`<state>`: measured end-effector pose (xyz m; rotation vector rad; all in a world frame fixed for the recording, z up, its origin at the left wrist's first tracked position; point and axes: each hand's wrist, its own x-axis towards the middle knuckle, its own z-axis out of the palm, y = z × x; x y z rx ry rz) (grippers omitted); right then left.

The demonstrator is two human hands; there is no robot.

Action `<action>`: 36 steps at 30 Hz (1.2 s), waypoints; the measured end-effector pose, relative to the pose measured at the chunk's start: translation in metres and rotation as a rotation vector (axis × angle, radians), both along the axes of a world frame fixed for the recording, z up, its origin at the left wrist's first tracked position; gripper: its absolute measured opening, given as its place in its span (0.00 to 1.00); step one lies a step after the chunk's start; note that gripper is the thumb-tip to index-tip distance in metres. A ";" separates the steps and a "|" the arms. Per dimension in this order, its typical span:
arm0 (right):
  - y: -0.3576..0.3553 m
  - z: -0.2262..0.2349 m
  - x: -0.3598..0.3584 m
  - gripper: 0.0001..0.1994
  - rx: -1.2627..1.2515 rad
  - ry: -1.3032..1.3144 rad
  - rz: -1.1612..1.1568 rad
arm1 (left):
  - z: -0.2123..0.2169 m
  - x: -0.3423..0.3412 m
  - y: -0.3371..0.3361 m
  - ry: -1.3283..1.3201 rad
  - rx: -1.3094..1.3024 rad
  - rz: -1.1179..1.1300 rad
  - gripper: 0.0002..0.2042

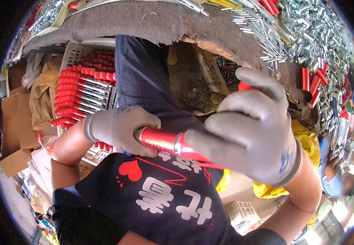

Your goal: Assembling small metal components by inserting springs and pins and then applying a red protective sleeve.

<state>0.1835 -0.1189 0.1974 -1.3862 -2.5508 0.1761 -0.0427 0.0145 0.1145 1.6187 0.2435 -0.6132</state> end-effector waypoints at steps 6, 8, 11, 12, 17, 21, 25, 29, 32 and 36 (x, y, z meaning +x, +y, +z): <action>-0.044 -0.010 -0.027 0.19 0.482 -0.049 0.053 | -0.006 -0.012 -0.007 -0.138 -0.208 -0.160 0.18; -0.058 0.002 -0.023 0.18 0.475 -0.137 0.086 | 0.000 -0.009 -0.007 -0.165 -0.322 -0.193 0.18; -0.074 0.012 -0.013 0.16 0.441 -0.329 0.207 | 0.013 -0.006 -0.005 -0.164 -0.227 -0.263 0.17; -0.015 0.015 -0.020 0.17 0.316 -0.008 0.245 | 0.017 -0.012 -0.006 -0.142 -0.035 -0.137 0.16; -0.028 -0.024 -0.034 0.11 -0.941 1.058 -0.878 | 0.019 -0.019 -0.016 -0.438 1.211 0.251 0.06; -0.040 -0.062 -0.028 0.13 -0.920 1.132 -0.726 | 0.017 -0.016 0.001 -0.523 1.199 0.188 0.12; -0.024 -0.057 -0.026 0.20 -0.053 0.314 -0.316 | 0.016 -0.014 0.016 -0.241 0.930 -0.031 0.12; -0.050 -0.105 -0.036 0.17 -0.942 1.356 -0.724 | 0.012 0.004 0.015 -0.539 1.470 -0.116 0.11; -0.045 -0.075 -0.020 0.15 -0.603 0.980 -0.558 | 0.015 -0.001 0.013 -0.539 1.116 0.187 0.17; -0.033 -0.071 -0.013 0.20 -0.076 0.449 -0.463 | 0.001 0.012 0.026 -0.519 1.173 -0.043 0.09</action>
